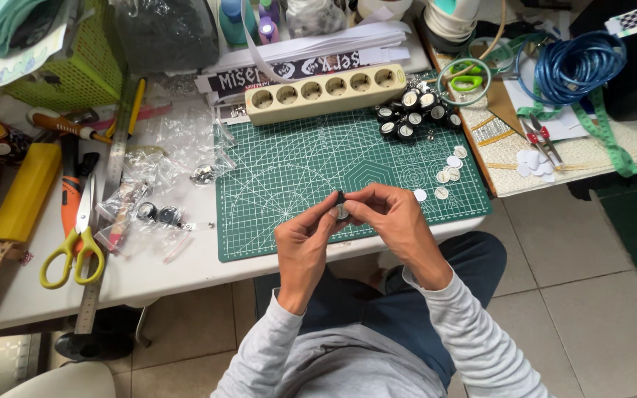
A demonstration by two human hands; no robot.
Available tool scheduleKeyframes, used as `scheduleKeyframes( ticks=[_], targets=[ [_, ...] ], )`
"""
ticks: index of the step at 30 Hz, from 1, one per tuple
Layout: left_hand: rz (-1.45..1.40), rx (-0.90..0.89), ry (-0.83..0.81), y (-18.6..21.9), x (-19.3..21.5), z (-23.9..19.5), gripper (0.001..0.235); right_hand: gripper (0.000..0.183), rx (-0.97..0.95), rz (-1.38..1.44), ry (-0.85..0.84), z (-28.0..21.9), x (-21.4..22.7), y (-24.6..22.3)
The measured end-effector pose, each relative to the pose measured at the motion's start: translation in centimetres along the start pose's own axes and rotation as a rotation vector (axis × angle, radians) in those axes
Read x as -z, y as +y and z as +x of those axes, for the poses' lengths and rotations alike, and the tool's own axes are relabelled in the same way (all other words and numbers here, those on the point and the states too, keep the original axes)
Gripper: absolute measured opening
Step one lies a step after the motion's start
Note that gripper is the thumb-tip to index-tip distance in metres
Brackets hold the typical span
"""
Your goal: The person assembles small keychains by inserting circular paper cutouts into black plastic housings and attaching metal rings. They handle the components one at a time on a green cutting mat, placing finished units to the side.
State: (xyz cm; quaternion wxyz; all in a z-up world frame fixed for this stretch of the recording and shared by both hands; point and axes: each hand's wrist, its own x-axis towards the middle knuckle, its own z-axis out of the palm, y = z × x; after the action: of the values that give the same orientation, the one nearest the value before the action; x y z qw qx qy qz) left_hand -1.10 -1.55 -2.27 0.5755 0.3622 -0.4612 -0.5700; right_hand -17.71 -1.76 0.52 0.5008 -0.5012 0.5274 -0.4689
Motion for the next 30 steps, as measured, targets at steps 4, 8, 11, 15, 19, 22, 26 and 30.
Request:
scheduleKeyframes(
  ticks=[4, 8, 11, 15, 19, 22, 26, 30],
  targets=[
    [-0.025, -0.038, -0.046, -0.4, 0.0, 0.7, 0.029, 0.016, 0.089, 0.039, -0.044, 1.1, 0.5, 0.5],
    [-0.054, -0.056, -0.08, -0.6, 0.0, 2.2, 0.03, 0.02, 0.117, 0.054, -0.121, 2.2, 1.8, 0.2],
    [-0.016, -0.065, -0.094, -0.6, -0.1, 3.6, 0.034, 0.027, 0.14, 0.068, -0.125, 3.0, 2.3, -0.3],
    [0.021, -0.1, -0.15, -0.5, -0.5, 5.7, 0.039, 0.031, 0.204, 0.143, -0.058, 4.0, 2.3, -0.4],
    [0.074, -0.026, -0.195, -0.5, 0.0, 6.9, 0.044, 0.031, 0.239, 0.095, 0.048, 4.1, 1.6, 1.1],
    [0.067, -0.017, -0.103, -1.5, 0.3, 6.4, 0.041, 0.029, 0.296, 0.147, 0.042, 3.9, 0.7, 2.8],
    [-0.03, 0.104, -0.026, -2.8, 1.0, 5.2, 0.04, 0.027, 0.231, 0.132, 0.016, 4.2, 0.2, 4.2],
    [-0.079, 0.104, -0.052, -3.3, 1.6, 5.1, 0.038, 0.027, 0.164, 0.173, -0.013, 4.6, 0.1, 4.8]
  ],
)
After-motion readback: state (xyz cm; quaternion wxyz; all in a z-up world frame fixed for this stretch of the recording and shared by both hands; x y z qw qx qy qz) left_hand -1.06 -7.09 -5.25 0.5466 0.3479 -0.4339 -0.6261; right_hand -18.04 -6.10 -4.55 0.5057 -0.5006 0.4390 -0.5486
